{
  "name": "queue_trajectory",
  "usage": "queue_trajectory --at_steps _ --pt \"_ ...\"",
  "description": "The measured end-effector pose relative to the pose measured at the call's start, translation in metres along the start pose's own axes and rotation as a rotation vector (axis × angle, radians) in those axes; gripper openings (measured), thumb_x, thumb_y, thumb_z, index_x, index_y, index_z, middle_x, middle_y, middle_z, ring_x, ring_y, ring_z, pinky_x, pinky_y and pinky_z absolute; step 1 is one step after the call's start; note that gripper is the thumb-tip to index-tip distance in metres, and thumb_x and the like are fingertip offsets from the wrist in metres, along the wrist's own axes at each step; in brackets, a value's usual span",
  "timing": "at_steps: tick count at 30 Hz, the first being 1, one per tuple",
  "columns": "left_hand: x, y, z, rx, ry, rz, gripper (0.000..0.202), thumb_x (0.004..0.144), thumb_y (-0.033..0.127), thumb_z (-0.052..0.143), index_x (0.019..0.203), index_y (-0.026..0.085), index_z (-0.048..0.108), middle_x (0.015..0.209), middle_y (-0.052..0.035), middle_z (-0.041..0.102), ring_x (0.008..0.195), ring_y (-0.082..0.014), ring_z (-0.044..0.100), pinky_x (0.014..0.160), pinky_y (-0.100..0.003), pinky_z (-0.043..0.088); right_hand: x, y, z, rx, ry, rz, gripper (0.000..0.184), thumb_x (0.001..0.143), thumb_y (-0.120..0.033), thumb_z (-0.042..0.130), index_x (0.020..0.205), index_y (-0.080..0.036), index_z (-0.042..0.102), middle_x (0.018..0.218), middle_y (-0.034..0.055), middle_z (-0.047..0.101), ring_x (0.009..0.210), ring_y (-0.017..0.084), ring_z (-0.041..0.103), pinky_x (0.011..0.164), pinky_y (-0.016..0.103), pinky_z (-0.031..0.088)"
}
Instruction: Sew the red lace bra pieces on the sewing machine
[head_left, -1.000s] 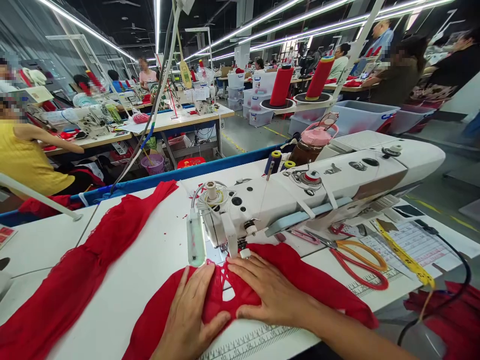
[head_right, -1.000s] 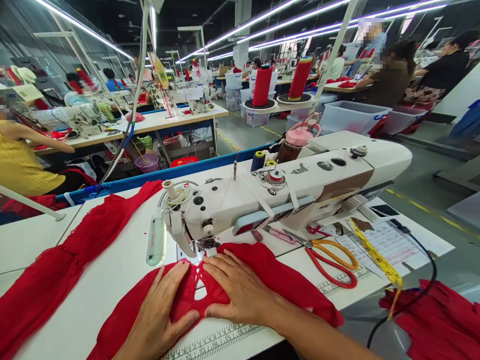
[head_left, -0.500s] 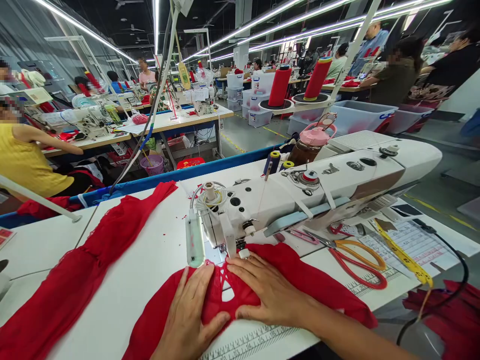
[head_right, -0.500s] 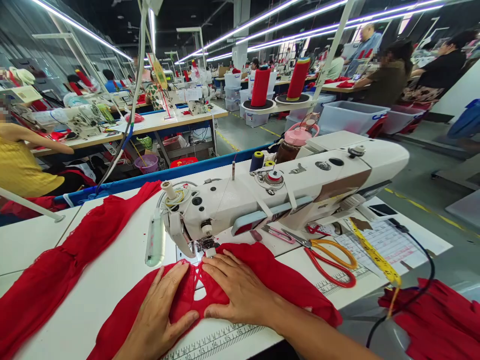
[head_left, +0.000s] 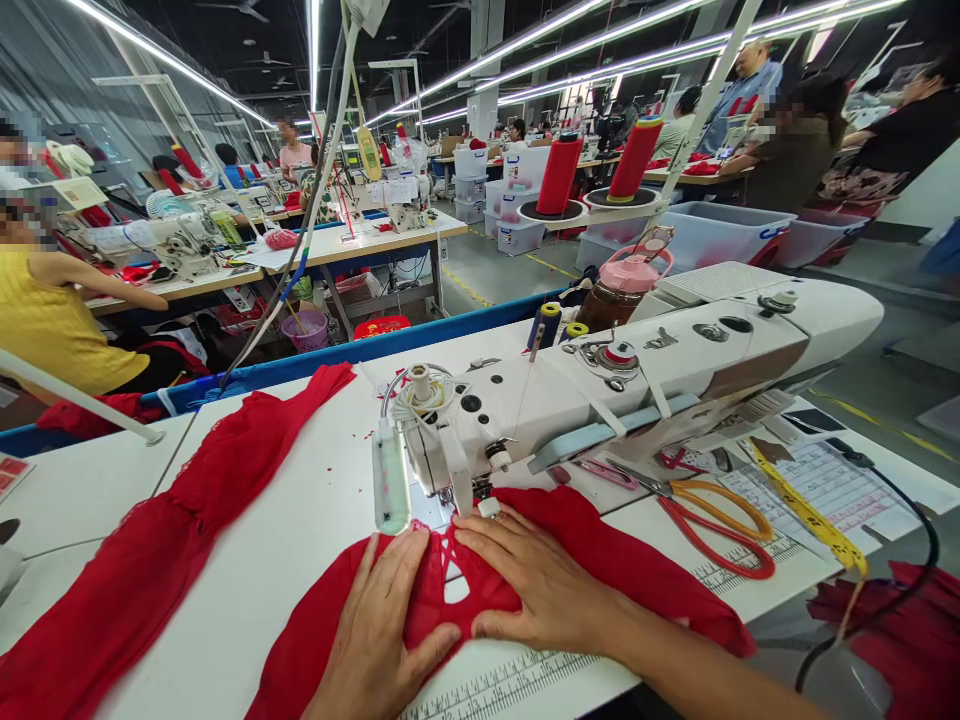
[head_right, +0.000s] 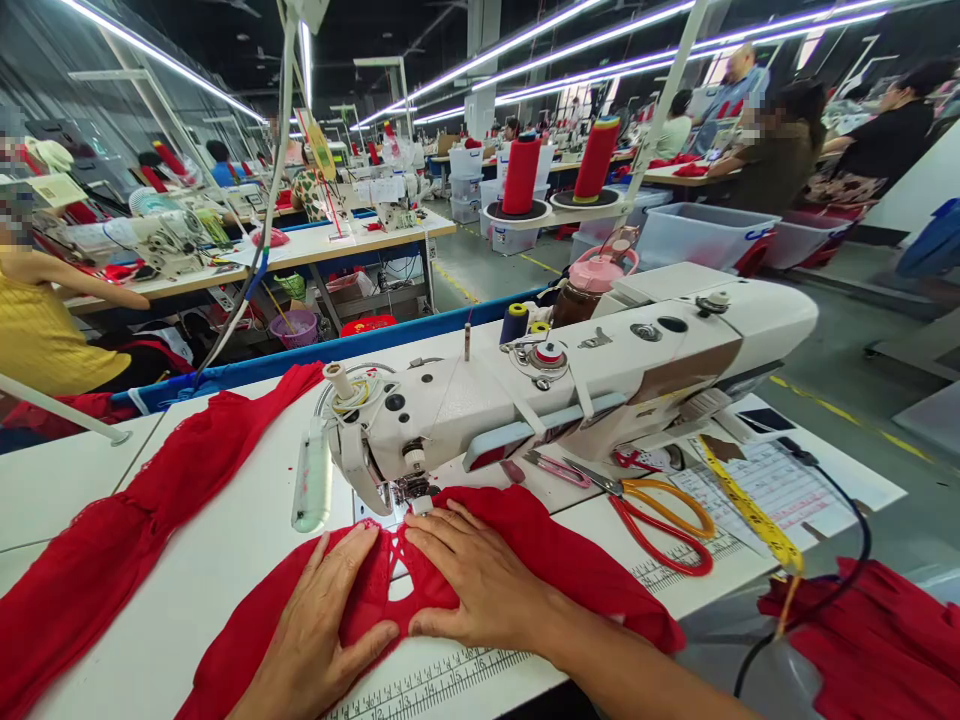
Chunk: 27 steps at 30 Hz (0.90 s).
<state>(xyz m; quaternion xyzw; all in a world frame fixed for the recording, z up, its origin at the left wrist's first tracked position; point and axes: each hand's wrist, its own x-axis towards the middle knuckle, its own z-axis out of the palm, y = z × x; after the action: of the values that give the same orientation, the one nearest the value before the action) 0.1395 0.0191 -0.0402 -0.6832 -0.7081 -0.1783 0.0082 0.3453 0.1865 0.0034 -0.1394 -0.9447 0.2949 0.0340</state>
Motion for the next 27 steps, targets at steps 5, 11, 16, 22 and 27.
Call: queue_trajectory --at_steps 5,11,16,22,27 --pt "0.0022 0.0019 -0.005 0.055 0.027 0.049 0.083 0.091 0.053 0.059 0.157 0.023 0.019 0.151 -0.0111 0.049 0.138 -0.0335 0.047 0.108 -0.061 0.046 0.0003 0.0003 0.0006 -0.018 -0.002 -0.005 0.087 0.086 -0.066 0.065 0.153 -0.017 0.039 0.157 0.0089 0.037 0.147 0.027 0.03 0.126 0.047 0.012" --pt "0.0056 0.0013 -0.0072 0.078 0.055 0.096 0.075 0.09 0.054 0.061 0.15 0.022 0.029 0.148 -0.0109 0.052 0.134 -0.0309 0.053 0.108 -0.058 0.047 -0.0006 -0.0006 0.0009 -0.027 -0.005 -0.003 0.086 0.087 -0.066 0.064 0.153 -0.017 0.039 0.158 0.009 0.037 0.147 0.027 0.03 0.126 0.047 0.013" --pt "0.0055 0.0023 -0.0092 0.107 0.049 0.12 0.069 0.091 0.055 0.058 0.145 0.019 0.034 0.148 -0.0121 0.052 0.135 -0.0304 0.052 0.106 -0.06 0.049 -0.0004 -0.001 0.0008 -0.029 -0.013 0.002 0.087 0.087 -0.065 0.065 0.153 -0.016 0.038 0.157 0.0093 0.037 0.147 0.027 0.03 0.126 0.048 0.013" --pt "0.0064 0.0018 -0.0088 0.088 0.066 0.123 0.068 0.09 0.054 0.061 0.143 0.019 0.037 0.147 -0.0124 0.053 0.134 -0.0306 0.053 0.107 -0.059 0.048 0.0009 -0.0002 0.0003 -0.01 -0.003 0.008 0.085 0.087 -0.065 0.065 0.153 -0.018 0.039 0.157 0.0092 0.037 0.146 0.028 0.031 0.125 0.049 0.014" --pt "0.007 0.0014 -0.0089 0.07 0.074 0.127 0.067 0.089 0.054 0.062 0.142 0.019 0.04 0.146 -0.0126 0.054 0.133 -0.0304 0.054 0.109 -0.057 0.047 -0.0003 0.0 -0.0002 0.019 0.008 0.0 0.085 0.087 -0.066 0.064 0.153 -0.018 0.039 0.157 0.0097 0.038 0.146 0.028 0.032 0.125 0.049 0.014"
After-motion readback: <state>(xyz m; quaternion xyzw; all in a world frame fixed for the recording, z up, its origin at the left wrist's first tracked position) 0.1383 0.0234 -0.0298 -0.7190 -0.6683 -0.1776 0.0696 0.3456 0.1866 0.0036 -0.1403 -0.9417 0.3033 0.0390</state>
